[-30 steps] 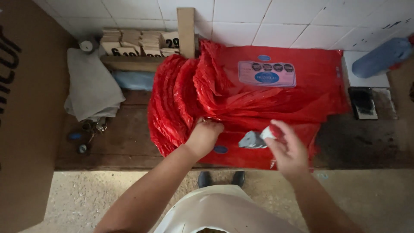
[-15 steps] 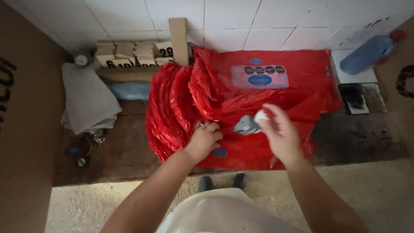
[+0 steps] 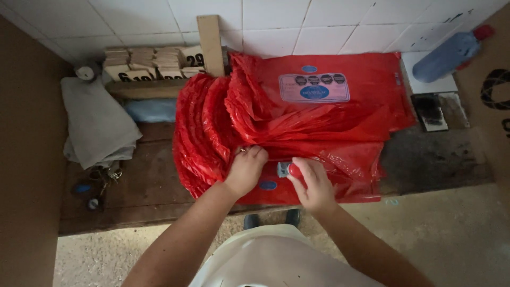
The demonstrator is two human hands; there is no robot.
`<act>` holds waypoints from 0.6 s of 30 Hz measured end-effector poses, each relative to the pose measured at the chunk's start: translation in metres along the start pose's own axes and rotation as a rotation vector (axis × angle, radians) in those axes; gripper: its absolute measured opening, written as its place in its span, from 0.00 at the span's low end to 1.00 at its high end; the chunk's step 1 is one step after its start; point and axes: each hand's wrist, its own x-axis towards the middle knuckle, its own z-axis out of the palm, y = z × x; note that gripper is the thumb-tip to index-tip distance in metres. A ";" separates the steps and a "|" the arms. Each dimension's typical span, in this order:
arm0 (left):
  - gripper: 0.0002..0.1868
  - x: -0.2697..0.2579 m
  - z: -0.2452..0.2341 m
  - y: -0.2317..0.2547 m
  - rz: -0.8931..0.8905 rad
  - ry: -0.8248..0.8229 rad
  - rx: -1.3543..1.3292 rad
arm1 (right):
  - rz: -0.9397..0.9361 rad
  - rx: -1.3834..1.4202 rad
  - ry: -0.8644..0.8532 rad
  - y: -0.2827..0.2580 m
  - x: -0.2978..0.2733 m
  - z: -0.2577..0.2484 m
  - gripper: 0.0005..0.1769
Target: Using a manual hand stamp to mark a stack of red plastic bags on a workbench.
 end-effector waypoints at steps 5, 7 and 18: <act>0.17 0.005 -0.057 0.010 0.009 -0.103 -0.253 | 0.155 0.213 -0.125 -0.013 0.056 -0.021 0.29; 0.16 0.004 -0.054 0.008 0.016 -0.154 -0.242 | 0.328 0.412 -0.201 -0.003 0.072 -0.035 0.29; 0.13 0.001 -0.025 0.004 -0.070 -0.138 -0.233 | 0.737 0.584 0.334 0.032 0.094 -0.161 0.26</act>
